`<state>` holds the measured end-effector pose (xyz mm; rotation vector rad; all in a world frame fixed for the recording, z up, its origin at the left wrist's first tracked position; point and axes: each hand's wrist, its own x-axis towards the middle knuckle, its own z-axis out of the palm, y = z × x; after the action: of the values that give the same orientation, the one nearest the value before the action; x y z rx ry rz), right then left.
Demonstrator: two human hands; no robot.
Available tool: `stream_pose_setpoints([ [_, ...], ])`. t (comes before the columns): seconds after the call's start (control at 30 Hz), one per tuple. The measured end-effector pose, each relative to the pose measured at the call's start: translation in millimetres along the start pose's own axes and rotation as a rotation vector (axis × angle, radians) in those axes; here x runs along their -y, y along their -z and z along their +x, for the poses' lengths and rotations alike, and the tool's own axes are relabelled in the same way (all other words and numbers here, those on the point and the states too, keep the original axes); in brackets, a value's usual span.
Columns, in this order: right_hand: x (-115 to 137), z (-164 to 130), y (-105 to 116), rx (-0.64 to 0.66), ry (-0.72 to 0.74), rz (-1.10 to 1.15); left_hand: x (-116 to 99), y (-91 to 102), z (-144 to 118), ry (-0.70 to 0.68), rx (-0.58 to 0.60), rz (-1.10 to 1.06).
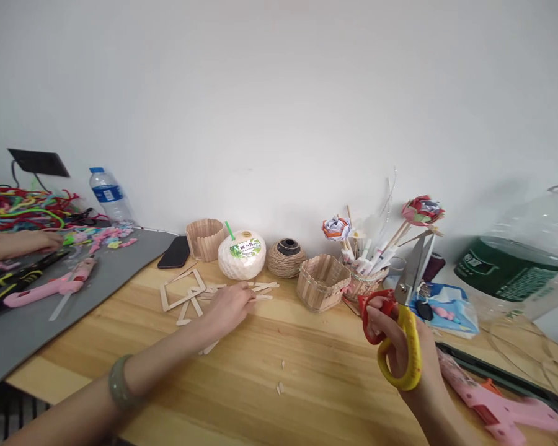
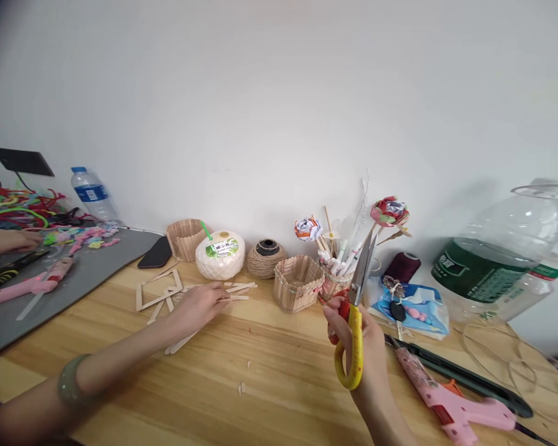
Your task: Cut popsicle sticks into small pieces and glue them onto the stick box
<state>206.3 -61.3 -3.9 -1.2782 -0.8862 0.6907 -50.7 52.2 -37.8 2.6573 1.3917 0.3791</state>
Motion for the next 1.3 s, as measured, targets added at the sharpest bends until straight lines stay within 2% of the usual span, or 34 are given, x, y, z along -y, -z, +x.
stream_pose_setpoints([
  [0.2,8.5,0.4,-2.3,-0.035,0.046,0.015,-31.0,5.0,20.7,-0.181,-0.121,-0.109],
  [0.4,6.4,1.3,0.8,-0.045,0.033,0.078,-64.2,4.7,44.9,-0.348,-0.158,-0.259],
  [0.53,3.6,3.6,3.4,-0.045,0.051,0.119,-79.7,0.4,57.8,-0.384,-0.171,-0.399],
  [0.67,-1.0,5.0,4.7,-0.012,0.072,0.19,-94.2,5.6,59.1,-0.367,-0.146,-0.58],
  [0.73,-2.2,4.5,3.7,0.021,0.078,0.231,-105.0,9.4,55.9,-0.369,-0.084,-0.663],
  [0.8,-1.4,3.1,2.0,0.062,0.086,0.267,-117.1,11.6,53.0,-0.398,0.034,-0.75],
  [0.87,1.2,1.3,0.5,0.104,0.092,0.292,-127.8,11.3,52.4,-0.42,0.226,-0.909],
  [0.97,6.5,-1.2,0.0,0.173,0.082,0.315,-135.8,7.1,55.0,-0.368,0.496,-1.112],
  [1.03,9.8,-2.7,0.8,0.218,0.079,0.328,-136.0,3.3,55.4,-0.341,0.61,-1.173],
  [1.1,12.2,-4.3,2.4,0.285,0.073,0.341,-134.0,0.6,52.4,-0.333,0.664,-1.219],
  [1.2,14.0,-6.8,6.2,0.376,0.078,0.293,-128.8,1.0,42.8,-0.304,0.669,-1.221],
  [1.3,14.7,-7.5,11.7,0.383,0.164,0.167,-119.5,5.3,35.3,-0.271,0.648,-1.148],
])
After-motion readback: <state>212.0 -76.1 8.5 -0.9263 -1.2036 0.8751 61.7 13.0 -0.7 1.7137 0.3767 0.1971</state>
